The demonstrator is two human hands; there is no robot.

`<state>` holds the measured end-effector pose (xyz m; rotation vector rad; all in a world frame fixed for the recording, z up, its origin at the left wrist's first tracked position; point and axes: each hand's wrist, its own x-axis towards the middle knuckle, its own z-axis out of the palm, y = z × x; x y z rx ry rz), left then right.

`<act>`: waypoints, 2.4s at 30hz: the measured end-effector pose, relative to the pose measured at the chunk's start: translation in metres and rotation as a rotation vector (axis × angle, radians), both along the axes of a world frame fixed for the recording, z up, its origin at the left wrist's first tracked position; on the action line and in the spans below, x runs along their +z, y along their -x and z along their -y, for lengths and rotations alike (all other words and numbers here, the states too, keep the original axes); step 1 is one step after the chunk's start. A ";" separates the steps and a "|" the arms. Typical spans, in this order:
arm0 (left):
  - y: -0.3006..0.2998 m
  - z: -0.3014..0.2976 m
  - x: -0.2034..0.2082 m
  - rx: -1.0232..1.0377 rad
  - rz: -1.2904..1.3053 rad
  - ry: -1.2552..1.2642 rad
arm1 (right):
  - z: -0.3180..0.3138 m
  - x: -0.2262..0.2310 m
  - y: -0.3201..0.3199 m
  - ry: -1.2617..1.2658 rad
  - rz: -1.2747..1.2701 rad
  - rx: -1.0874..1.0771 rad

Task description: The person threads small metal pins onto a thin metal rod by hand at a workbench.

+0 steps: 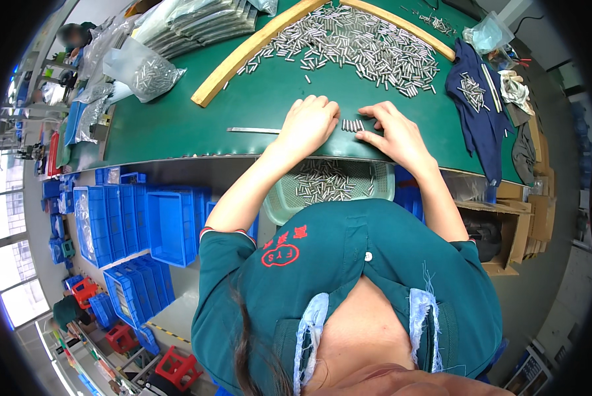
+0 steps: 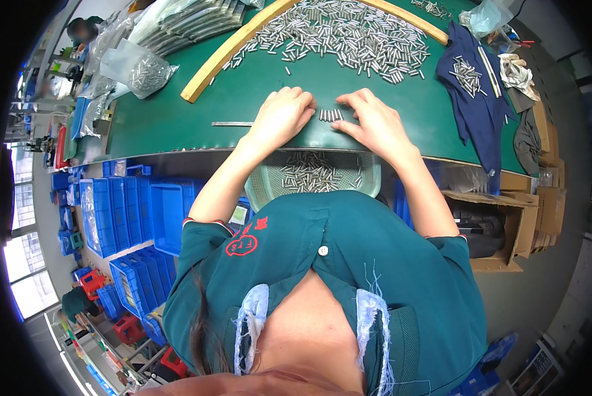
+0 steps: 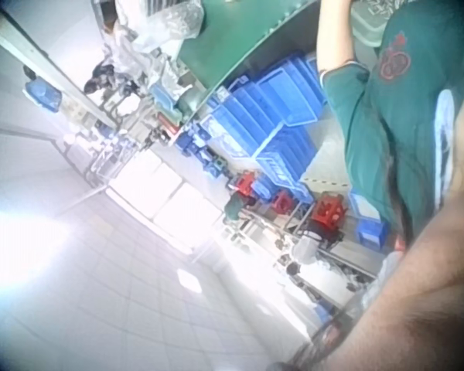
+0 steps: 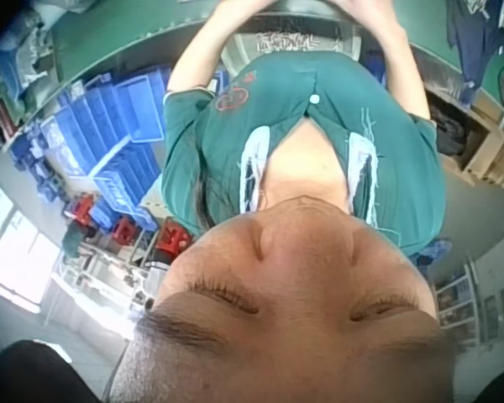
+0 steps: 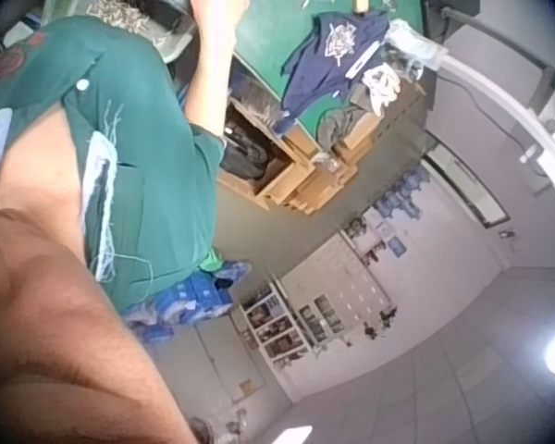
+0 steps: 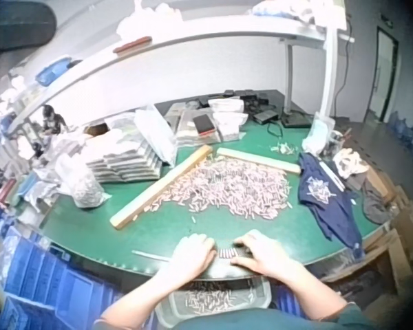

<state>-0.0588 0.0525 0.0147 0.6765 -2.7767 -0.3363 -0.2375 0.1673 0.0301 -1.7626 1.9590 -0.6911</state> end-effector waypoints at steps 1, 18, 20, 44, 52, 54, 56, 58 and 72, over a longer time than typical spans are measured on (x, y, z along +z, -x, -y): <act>-0.001 -0.001 0.000 0.030 0.023 0.023 | -0.003 0.004 0.001 -0.029 0.003 -0.015; -0.005 -0.010 0.005 0.002 0.032 -0.042 | -0.009 0.001 0.003 0.026 -0.101 -0.036; -0.005 -0.011 0.005 0.003 0.034 -0.040 | -0.003 0.000 0.000 0.038 -0.084 -0.018; -0.051 -0.007 0.011 -0.014 0.044 -0.112 | 0.022 -0.017 -0.038 0.079 -0.049 0.239; -0.060 0.001 0.005 -0.047 0.042 -0.087 | 0.020 -0.018 -0.050 0.089 -0.088 0.221; -0.060 0.001 0.005 -0.054 0.055 -0.102 | 0.020 -0.018 -0.052 0.106 -0.101 0.224; -0.059 0.002 0.005 -0.062 0.066 -0.115 | 0.019 -0.016 -0.054 0.073 -0.125 0.203; -0.059 0.001 0.005 -0.068 0.077 -0.133 | 0.016 -0.018 -0.055 0.088 -0.127 0.198; -0.025 0.063 0.011 0.147 -0.041 -0.009 | 0.005 -0.006 -0.020 0.007 0.196 0.043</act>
